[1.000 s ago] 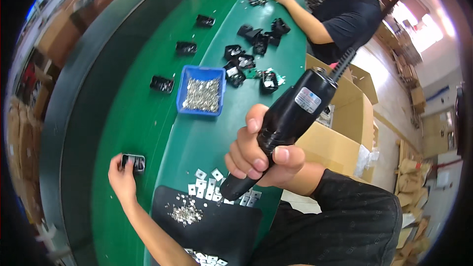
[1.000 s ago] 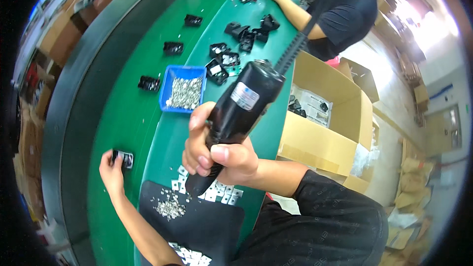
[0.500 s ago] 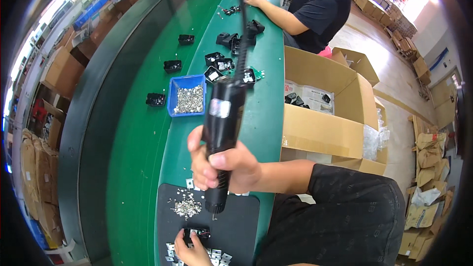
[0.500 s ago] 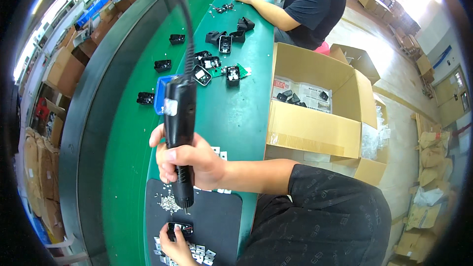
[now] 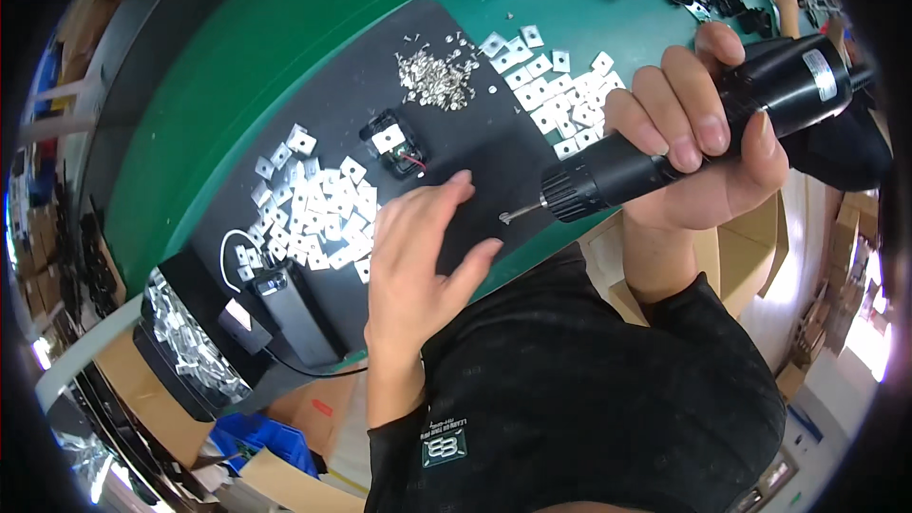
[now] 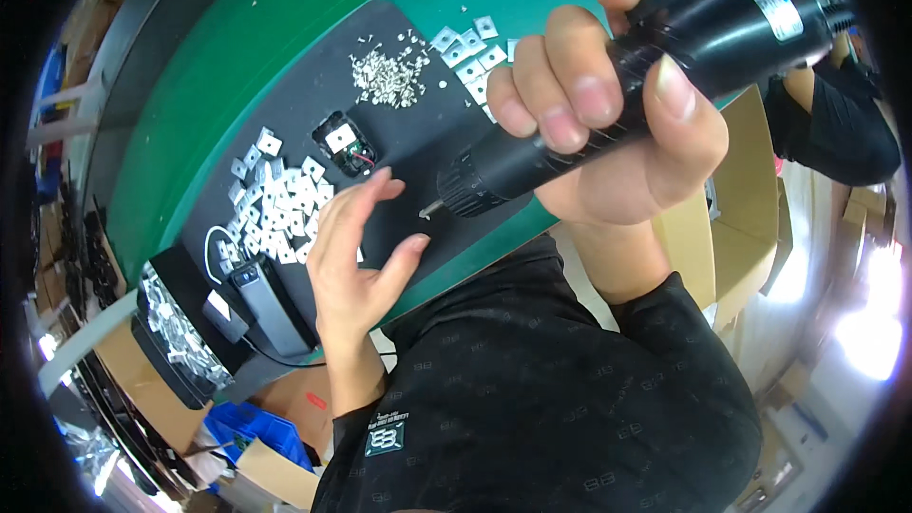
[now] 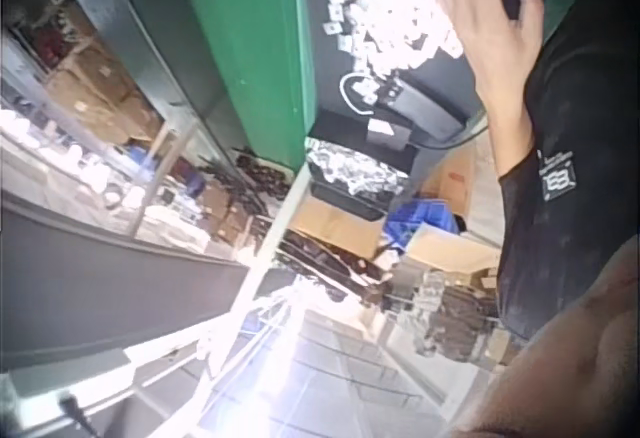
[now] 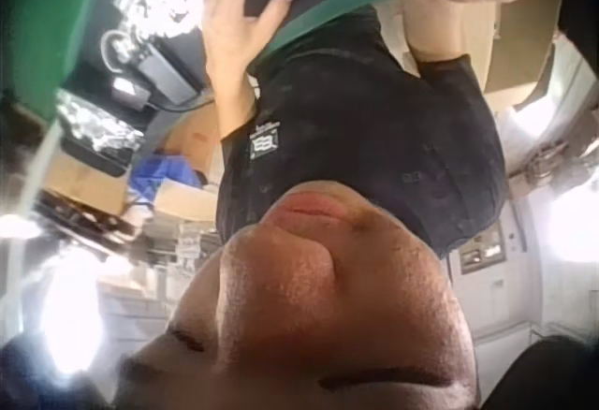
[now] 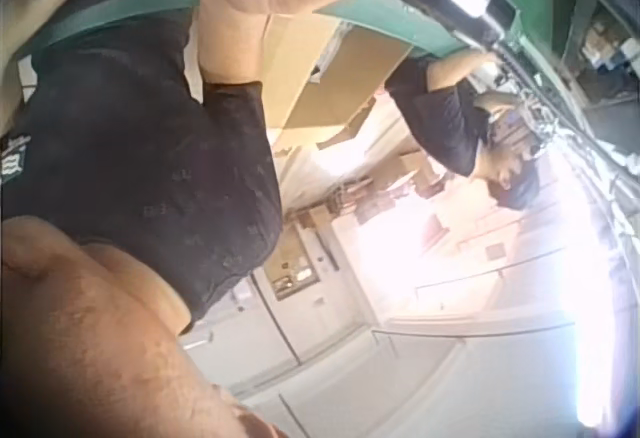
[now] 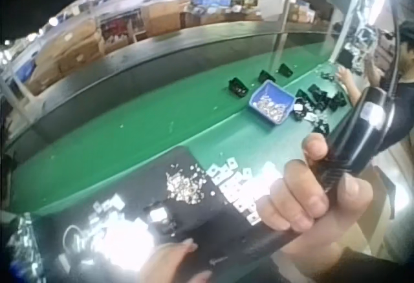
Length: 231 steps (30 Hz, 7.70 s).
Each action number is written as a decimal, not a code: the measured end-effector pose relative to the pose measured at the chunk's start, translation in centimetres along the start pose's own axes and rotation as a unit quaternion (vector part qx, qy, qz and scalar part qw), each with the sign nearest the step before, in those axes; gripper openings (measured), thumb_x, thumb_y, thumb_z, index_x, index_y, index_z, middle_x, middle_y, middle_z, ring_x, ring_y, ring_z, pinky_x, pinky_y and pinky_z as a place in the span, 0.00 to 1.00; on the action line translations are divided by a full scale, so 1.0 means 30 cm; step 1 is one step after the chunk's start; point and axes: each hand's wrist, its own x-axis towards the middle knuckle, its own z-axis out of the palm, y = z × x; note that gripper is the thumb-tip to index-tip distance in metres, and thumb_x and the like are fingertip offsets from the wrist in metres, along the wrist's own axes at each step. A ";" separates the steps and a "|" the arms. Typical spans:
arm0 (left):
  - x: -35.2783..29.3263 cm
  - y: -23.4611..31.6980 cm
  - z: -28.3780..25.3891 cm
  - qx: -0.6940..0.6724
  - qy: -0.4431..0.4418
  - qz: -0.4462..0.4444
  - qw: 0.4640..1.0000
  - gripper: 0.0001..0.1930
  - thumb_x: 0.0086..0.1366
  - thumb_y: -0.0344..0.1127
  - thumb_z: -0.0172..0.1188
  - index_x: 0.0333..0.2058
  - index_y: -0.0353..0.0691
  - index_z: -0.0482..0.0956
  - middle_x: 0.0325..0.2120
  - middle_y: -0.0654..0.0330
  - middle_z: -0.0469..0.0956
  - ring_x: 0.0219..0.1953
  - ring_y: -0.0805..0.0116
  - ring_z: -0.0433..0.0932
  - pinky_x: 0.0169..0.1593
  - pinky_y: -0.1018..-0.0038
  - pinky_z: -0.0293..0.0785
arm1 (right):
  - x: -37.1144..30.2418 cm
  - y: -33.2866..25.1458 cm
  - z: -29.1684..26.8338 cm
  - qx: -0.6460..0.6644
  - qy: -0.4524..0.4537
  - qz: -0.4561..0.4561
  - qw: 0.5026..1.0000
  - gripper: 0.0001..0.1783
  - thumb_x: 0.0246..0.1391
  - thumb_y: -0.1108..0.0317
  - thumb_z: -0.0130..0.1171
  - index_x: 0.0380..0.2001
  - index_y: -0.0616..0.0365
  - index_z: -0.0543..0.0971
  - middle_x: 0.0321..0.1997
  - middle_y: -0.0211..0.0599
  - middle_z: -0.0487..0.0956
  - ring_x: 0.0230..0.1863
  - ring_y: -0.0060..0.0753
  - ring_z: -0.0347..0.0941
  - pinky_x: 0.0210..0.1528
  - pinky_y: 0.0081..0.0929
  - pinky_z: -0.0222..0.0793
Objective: The person uses a handheld electric screwdriver to fasten screws into small black electronic modules on a green workbench. They repeatedly pick up modules, align them, drive screws, and place the finished units onto a cardboard staging area. The person also handles metal brackets and small screws from a blue bin.
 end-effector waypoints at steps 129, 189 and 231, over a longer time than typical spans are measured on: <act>0.087 -0.247 -0.097 0.106 0.059 -0.114 0.986 0.37 0.36 0.38 0.74 0.49 0.40 0.70 0.42 0.54 0.70 0.49 0.54 0.68 0.51 0.60 0.62 | 0.150 0.276 0.013 -0.093 -0.082 -0.054 0.991 0.20 0.44 0.65 0.66 0.39 0.52 0.69 0.21 0.21 0.69 0.22 0.19 0.66 0.26 0.21 0.60; 0.025 -0.282 -0.167 0.256 0.189 -0.274 0.908 0.20 0.50 0.28 0.68 0.43 0.35 0.75 0.41 0.52 0.73 0.40 0.53 0.74 0.43 0.65 0.72 | 0.153 0.235 -0.198 -0.242 0.012 -0.049 0.969 0.30 0.55 0.54 0.57 0.59 0.51 0.64 0.28 0.25 0.67 0.27 0.23 0.62 0.34 0.28 0.58; 0.920 -0.346 0.057 0.071 0.042 0.014 0.997 0.11 0.50 0.35 0.68 0.25 0.35 0.78 0.38 0.54 0.76 0.40 0.57 0.76 0.41 0.66 0.71 | 0.175 0.227 -0.205 -0.012 -0.070 0.035 0.997 0.26 0.47 0.73 0.60 0.49 0.60 0.62 0.25 0.31 0.71 0.26 0.28 0.70 0.32 0.30 0.66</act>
